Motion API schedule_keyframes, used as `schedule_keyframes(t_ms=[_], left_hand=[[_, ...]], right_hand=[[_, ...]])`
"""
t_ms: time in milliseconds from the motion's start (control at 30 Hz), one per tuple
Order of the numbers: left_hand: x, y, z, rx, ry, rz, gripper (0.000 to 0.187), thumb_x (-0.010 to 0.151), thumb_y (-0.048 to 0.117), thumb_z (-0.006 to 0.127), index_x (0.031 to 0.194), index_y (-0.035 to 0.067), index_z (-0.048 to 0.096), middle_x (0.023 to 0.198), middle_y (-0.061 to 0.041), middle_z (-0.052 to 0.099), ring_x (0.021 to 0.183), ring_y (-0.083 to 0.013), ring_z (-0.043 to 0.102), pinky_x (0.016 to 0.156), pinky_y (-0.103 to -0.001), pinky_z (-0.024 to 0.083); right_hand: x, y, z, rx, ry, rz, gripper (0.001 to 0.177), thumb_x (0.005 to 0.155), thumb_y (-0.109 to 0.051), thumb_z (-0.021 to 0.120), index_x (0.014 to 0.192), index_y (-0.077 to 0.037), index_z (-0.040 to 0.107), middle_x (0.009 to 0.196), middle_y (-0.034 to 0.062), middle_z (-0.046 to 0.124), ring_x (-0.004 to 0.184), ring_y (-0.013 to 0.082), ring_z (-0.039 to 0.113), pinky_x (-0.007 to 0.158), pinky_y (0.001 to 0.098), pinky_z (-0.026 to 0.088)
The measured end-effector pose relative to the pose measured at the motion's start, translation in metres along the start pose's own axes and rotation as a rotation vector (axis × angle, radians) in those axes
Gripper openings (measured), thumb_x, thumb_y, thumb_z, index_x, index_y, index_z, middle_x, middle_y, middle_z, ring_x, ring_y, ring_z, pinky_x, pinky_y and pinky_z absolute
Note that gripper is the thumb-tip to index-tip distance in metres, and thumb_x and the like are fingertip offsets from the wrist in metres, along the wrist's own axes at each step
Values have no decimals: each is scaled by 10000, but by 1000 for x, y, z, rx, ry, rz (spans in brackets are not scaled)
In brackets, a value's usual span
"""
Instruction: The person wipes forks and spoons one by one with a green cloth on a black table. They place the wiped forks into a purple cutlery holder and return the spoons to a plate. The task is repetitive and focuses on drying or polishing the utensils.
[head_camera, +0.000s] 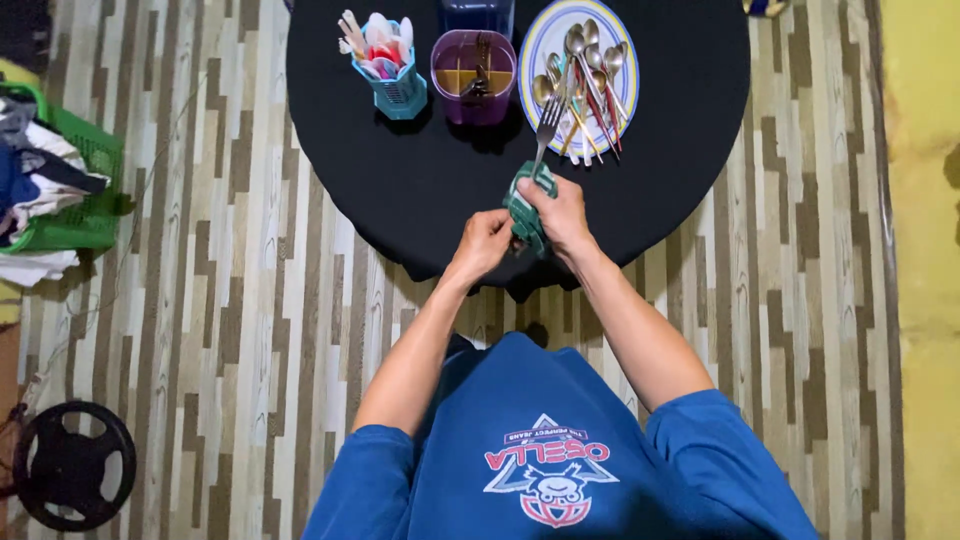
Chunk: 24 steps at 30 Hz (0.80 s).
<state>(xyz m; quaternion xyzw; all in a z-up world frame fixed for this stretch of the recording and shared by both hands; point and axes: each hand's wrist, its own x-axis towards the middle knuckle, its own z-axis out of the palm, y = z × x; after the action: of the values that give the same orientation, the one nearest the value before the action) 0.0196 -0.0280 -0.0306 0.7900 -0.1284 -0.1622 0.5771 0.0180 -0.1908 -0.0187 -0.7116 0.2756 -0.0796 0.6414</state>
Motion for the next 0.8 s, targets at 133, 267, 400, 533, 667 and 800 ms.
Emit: schedule_keyframes(t_ms=[133, 267, 400, 533, 667, 800], left_hand=[[-30, 89, -40, 183, -74, -86, 236, 968, 191, 613, 927, 51, 798, 840, -198, 770, 935, -429, 729, 807, -514, 548], [-12, 90, -33, 73, 165, 5, 285, 1027, 286, 616, 1180, 101, 768, 1055, -203, 764, 1077, -419, 701, 904, -510, 566], [23, 53, -4, -83, 220, -50, 188, 931, 322, 733, 1042, 200, 822, 841, -43, 781, 872, -192, 758, 762, -345, 599], [28, 44, -5, -191, 291, -131, 106, 884, 282, 766, 938, 239, 847, 750, -27, 764, 714, -137, 733, 600, -304, 605], [29, 39, -16, -436, 363, -138, 135, 944, 218, 714, 961, 114, 797, 822, -93, 753, 779, -168, 728, 676, -312, 617], [6, 49, -26, -626, 311, -97, 198, 1016, 108, 604, 1059, -46, 721, 827, -137, 668, 727, -186, 703, 651, -337, 675]], right_hand=[[2, -12, -20, -68, -96, 8, 202, 783, -414, 886, 798, -244, 778, 637, -49, 685, 634, 96, 689, 570, 267, 522], [-10, -5, -15, -175, -225, -61, 196, 778, -378, 875, 849, -218, 787, 677, -15, 693, 703, 121, 683, 636, 309, 521], [-7, 23, -8, -207, -253, -47, 148, 771, -351, 882, 854, -268, 792, 691, -62, 702, 707, 79, 682, 651, 275, 532], [-26, 23, -8, -198, -253, -118, 155, 816, -343, 852, 844, -214, 771, 688, -17, 688, 709, 88, 640, 637, 274, 500], [-49, 6, -23, -258, -304, -153, 229, 835, -278, 830, 910, -76, 752, 770, 143, 712, 789, 222, 667, 701, 382, 514], [-7, 44, -31, -137, 8, 25, 376, 912, -486, 794, 933, -112, 760, 821, 93, 738, 822, 226, 715, 715, 383, 551]])
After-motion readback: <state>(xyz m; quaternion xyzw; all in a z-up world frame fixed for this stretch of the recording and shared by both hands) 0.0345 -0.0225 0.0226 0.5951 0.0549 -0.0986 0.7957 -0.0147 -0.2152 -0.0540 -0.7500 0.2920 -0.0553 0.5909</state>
